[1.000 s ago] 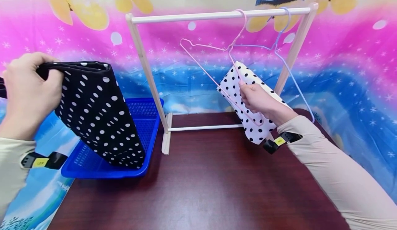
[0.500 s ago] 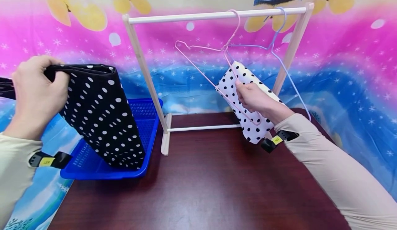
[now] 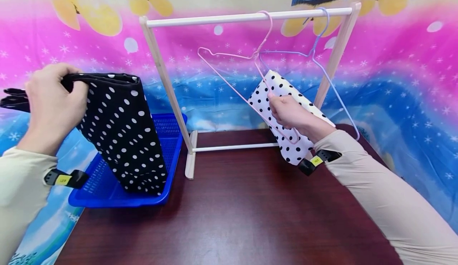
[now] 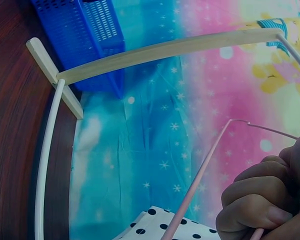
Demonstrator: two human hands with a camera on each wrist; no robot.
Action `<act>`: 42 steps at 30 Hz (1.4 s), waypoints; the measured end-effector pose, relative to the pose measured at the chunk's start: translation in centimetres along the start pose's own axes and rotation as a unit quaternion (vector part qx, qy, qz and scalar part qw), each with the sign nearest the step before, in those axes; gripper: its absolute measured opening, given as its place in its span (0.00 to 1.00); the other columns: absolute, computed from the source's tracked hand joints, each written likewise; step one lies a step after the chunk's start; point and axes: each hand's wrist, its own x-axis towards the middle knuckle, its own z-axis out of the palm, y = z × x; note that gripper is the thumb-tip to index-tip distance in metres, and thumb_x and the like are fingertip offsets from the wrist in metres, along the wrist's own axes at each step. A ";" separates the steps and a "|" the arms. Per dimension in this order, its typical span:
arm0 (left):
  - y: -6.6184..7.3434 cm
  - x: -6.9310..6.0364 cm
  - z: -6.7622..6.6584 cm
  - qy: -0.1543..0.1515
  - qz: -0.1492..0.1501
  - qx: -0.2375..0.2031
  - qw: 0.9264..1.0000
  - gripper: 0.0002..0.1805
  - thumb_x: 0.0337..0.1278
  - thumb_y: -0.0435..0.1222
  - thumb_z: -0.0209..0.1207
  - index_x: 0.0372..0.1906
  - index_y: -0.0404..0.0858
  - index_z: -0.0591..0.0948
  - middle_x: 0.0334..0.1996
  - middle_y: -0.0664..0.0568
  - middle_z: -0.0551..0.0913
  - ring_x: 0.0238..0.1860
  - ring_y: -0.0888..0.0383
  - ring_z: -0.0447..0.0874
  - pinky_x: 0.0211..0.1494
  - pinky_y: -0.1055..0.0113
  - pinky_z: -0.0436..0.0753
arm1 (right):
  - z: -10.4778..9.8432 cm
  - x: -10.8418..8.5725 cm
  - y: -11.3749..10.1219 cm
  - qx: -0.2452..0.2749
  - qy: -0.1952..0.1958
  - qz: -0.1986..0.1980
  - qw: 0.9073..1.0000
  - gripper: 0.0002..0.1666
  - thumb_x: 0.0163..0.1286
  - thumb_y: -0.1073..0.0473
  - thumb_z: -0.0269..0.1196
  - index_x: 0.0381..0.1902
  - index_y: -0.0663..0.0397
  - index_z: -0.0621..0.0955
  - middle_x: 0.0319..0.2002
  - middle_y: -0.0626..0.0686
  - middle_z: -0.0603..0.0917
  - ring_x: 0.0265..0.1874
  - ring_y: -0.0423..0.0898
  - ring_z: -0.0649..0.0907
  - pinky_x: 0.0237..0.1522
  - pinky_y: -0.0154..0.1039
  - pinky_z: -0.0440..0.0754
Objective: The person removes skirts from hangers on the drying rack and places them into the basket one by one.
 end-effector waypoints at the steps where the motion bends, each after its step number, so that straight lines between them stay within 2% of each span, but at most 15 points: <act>1: 0.0 0.0 0.1 -0.003 -0.002 0.002 1.000 0.19 0.61 0.34 0.47 0.44 0.31 0.86 0.29 0.72 0.74 0.32 0.84 0.58 0.46 0.74 0.61 | 0.0 0.0 0.0 0.001 -0.001 0.000 1.000 0.37 0.82 0.34 0.37 0.15 0.48 0.60 0.10 0.42 0.56 0.11 0.39 0.54 0.16 0.33 0.52; 3: 0.0 0.0 0.2 -0.006 -0.009 0.009 1.000 0.19 0.61 0.34 0.47 0.44 0.32 0.86 0.33 0.61 0.79 0.33 0.83 0.58 0.49 0.71 0.63 | 0.0 0.0 -0.1 0.002 -0.003 0.000 1.000 0.37 0.81 0.34 0.37 0.14 0.47 0.60 0.10 0.42 0.56 0.11 0.39 0.54 0.15 0.33 0.52; 4: -0.1 0.0 0.3 -0.009 -0.009 0.007 1.000 0.19 0.61 0.34 0.47 0.45 0.31 0.86 0.35 0.53 0.82 0.35 0.80 0.63 0.52 0.67 0.65 | 0.0 0.0 -0.1 0.001 -0.004 0.000 1.000 0.37 0.81 0.34 0.37 0.14 0.48 0.60 0.10 0.42 0.56 0.11 0.39 0.54 0.15 0.33 0.52; 6: -0.2 0.0 0.4 -0.012 -0.008 0.002 1.000 0.19 0.60 0.34 0.47 0.45 0.30 0.85 0.40 0.41 0.84 0.37 0.73 0.66 0.57 0.58 0.68 | 0.0 0.0 -0.1 0.000 -0.005 -0.001 1.000 0.37 0.81 0.33 0.36 0.14 0.48 0.60 0.10 0.42 0.56 0.11 0.39 0.54 0.15 0.33 0.52; 10: -0.8 0.0 0.6 -0.017 -0.003 -0.013 1.000 0.18 0.59 0.33 0.49 0.46 0.29 0.85 0.40 0.37 0.84 0.40 0.56 0.70 0.63 0.45 0.66 | 0.1 0.1 -0.1 -0.010 -0.006 -0.004 1.000 0.38 0.81 0.32 0.35 0.14 0.48 0.60 0.10 0.42 0.56 0.10 0.39 0.55 0.15 0.34 0.53; 12: -1.1 -0.1 0.6 -0.023 -0.002 -0.013 1.000 0.19 0.59 0.33 0.48 0.47 0.29 0.84 0.40 0.35 0.84 0.40 0.52 0.71 0.63 0.44 0.65 | 0.1 0.1 -0.1 -0.012 -0.006 -0.006 1.000 0.38 0.81 0.33 0.35 0.14 0.48 0.60 0.09 0.42 0.56 0.10 0.39 0.55 0.15 0.34 0.54; 15: -1.7 -0.1 0.8 -0.033 0.002 -0.005 0.999 0.19 0.59 0.32 0.48 0.48 0.29 0.84 0.40 0.35 0.84 0.42 0.46 0.73 0.54 0.52 0.66 | 0.1 0.1 -0.1 -0.013 -0.005 -0.006 1.000 0.38 0.81 0.33 0.35 0.14 0.48 0.60 0.09 0.42 0.56 0.10 0.39 0.55 0.15 0.34 0.54; 16: -1.9 -0.2 0.8 -0.036 0.009 -0.005 0.999 0.19 0.59 0.32 0.48 0.48 0.28 0.84 0.43 0.31 0.84 0.44 0.40 0.74 0.51 0.53 0.65 | 0.1 0.1 -0.1 -0.012 -0.006 -0.005 1.000 0.38 0.81 0.33 0.35 0.14 0.48 0.60 0.09 0.42 0.56 0.10 0.39 0.55 0.15 0.34 0.54; 19: -2.5 -0.3 1.1 -0.048 0.023 0.004 0.999 0.19 0.60 0.31 0.48 0.49 0.28 0.84 0.44 0.29 0.84 0.45 0.35 0.76 0.47 0.53 0.65 | 0.2 0.0 -0.2 -0.015 -0.006 -0.005 1.000 0.38 0.81 0.32 0.36 0.14 0.48 0.60 0.10 0.42 0.56 0.10 0.39 0.55 0.16 0.34 0.53; 21: -2.8 -0.5 1.3 -0.054 0.034 0.007 0.998 0.19 0.61 0.31 0.48 0.50 0.27 0.83 0.45 0.26 0.83 0.47 0.31 0.75 0.45 0.48 0.64 | 0.2 0.0 -0.2 -0.017 -0.006 -0.006 1.000 0.37 0.81 0.32 0.36 0.15 0.48 0.60 0.10 0.42 0.56 0.10 0.39 0.54 0.16 0.34 0.53; 30: -3.5 -1.4 2.1 -0.087 0.043 0.045 0.994 0.18 0.64 0.32 0.50 0.53 0.28 0.81 0.47 0.27 0.81 0.48 0.30 0.75 0.44 0.36 0.68 | 0.4 0.1 -0.1 -0.013 -0.007 -0.007 1.000 0.37 0.81 0.34 0.36 0.15 0.48 0.61 0.10 0.42 0.57 0.10 0.38 0.55 0.16 0.33 0.52; 35: -3.9 -1.9 2.4 -0.121 0.040 0.063 0.990 0.17 0.66 0.35 0.55 0.54 0.30 0.81 0.45 0.29 0.81 0.43 0.33 0.76 0.38 0.38 0.69 | 0.5 0.2 -0.2 -0.012 -0.008 -0.008 1.000 0.37 0.82 0.34 0.36 0.15 0.48 0.60 0.10 0.42 0.56 0.10 0.38 0.55 0.16 0.33 0.52; 42: -4.5 -2.6 3.3 -0.188 0.049 0.088 0.977 0.14 0.65 0.36 0.58 0.50 0.33 0.81 0.41 0.32 0.82 0.38 0.37 0.79 0.33 0.41 0.72 | 0.6 0.2 -0.2 -0.020 -0.008 -0.008 1.000 0.37 0.82 0.34 0.36 0.15 0.48 0.60 0.11 0.42 0.57 0.11 0.38 0.55 0.16 0.33 0.52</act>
